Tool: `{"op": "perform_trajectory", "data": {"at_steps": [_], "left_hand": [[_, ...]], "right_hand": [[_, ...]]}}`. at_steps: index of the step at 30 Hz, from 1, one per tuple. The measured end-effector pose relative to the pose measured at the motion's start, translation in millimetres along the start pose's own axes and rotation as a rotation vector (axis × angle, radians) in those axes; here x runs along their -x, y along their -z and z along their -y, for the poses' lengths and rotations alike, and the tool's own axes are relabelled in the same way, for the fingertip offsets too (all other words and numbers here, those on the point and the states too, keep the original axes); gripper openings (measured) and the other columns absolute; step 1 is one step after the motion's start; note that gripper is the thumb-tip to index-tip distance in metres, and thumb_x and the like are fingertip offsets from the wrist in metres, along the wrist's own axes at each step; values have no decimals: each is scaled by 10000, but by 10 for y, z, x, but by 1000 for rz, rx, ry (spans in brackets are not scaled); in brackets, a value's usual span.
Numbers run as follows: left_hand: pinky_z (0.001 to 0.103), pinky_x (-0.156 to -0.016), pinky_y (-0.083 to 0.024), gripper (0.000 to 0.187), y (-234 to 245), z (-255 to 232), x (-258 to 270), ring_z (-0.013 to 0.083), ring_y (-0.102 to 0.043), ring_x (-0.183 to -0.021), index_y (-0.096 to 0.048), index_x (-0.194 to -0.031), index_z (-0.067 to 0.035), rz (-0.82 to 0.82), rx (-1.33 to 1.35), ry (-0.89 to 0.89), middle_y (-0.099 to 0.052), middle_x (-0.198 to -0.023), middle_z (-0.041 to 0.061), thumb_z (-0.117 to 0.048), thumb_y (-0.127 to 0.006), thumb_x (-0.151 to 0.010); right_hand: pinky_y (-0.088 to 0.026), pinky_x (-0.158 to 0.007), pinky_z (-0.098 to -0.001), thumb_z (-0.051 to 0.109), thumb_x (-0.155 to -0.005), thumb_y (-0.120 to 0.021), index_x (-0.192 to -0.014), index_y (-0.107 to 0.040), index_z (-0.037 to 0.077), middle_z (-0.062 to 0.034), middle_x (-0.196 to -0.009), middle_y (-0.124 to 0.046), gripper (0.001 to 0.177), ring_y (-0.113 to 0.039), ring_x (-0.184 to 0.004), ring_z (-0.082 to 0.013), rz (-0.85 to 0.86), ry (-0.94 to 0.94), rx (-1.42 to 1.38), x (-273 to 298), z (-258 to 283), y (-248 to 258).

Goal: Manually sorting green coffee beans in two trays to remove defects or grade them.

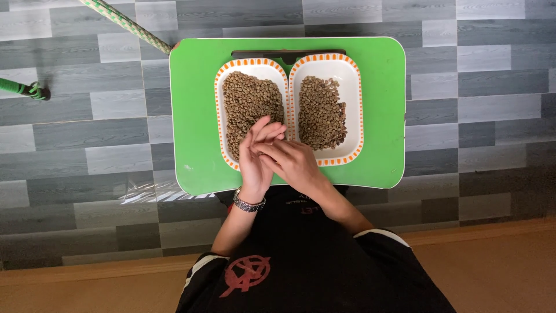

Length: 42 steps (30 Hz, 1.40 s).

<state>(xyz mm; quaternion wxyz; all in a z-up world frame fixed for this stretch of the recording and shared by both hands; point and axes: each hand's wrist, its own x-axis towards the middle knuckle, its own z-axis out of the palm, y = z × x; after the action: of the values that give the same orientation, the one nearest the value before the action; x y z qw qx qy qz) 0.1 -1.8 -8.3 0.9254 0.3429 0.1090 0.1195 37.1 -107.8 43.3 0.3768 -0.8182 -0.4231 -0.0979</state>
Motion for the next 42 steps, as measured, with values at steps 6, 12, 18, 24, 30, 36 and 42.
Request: {"op": "perform_trajectory", "data": {"at_steps": [6,12,18,24,30,36,42], "left_hand": [[436,-1078,-519,520,90,84,-10,355,-637,-1243,-461,-1448,43,-17,47,16,-671,-1270,254,-308,-310,-1094],[370,-1027,-563,435,-61,-50,5,298,-674,-1203,-408,-1488,51,-45,25,16,-691,-1245,231,-143,-334,-1106],[359,-1016,-563,375,-56,-44,3,288,-673,-1191,-438,-1437,19,-32,67,7,-688,-1213,213,-144,-351,-1111],[230,-616,-384,192,13,-43,-62,58,-328,-652,-508,-1125,-95,-127,209,78,-240,-726,-90,-194,-345,-1107],[214,-516,-314,234,44,-71,-79,56,-215,-580,-515,-979,-140,-128,346,99,-163,-674,-111,-290,-381,-1098],[208,-567,-352,239,-12,-80,-66,63,-246,-599,-495,-983,-139,-92,301,83,-187,-685,-99,-290,-350,-1098],[245,-626,-388,262,-18,-30,-68,84,-295,-633,-474,-989,-127,-28,321,79,-212,-705,-74,-325,-336,-1089]], "right_hand": [[-559,-571,-337,103,-959,-719,-1017,-725,119,-43,-769,-633,60,-682,-672,-234,-41,-12,-30,-19,15,12],[-544,-550,-317,78,-949,-732,-943,-718,116,-32,-721,-613,41,-653,-622,-212,-62,-15,-53,-3,-11,-16],[-536,-530,-301,75,-931,-756,-939,-718,111,-23,-689,-616,53,-627,-575,-181,-87,-32,-114,9,-46,48],[-510,-550,-279,29,-889,-779,-962,-740,106,-32,-660,-651,114,-617,-569,-173,-98,-128,-206,213,-288,114],[-530,-589,-301,18,-951,-753,-992,-736,83,-51,-711,-674,79,-624,-601,-185,-143,-248,-130,348,-623,422],[-545,-585,-328,-24,-912,-800,-1019,-738,42,-85,-705,-676,140,-644,-606,-214,-217,-257,-47,344,-632,540],[-559,-616,-302,14,-856,-803,-1001,-741,122,-52,-725,-689,191,-660,-639,-188,-139,-102,-156,171,-244,229]]}}
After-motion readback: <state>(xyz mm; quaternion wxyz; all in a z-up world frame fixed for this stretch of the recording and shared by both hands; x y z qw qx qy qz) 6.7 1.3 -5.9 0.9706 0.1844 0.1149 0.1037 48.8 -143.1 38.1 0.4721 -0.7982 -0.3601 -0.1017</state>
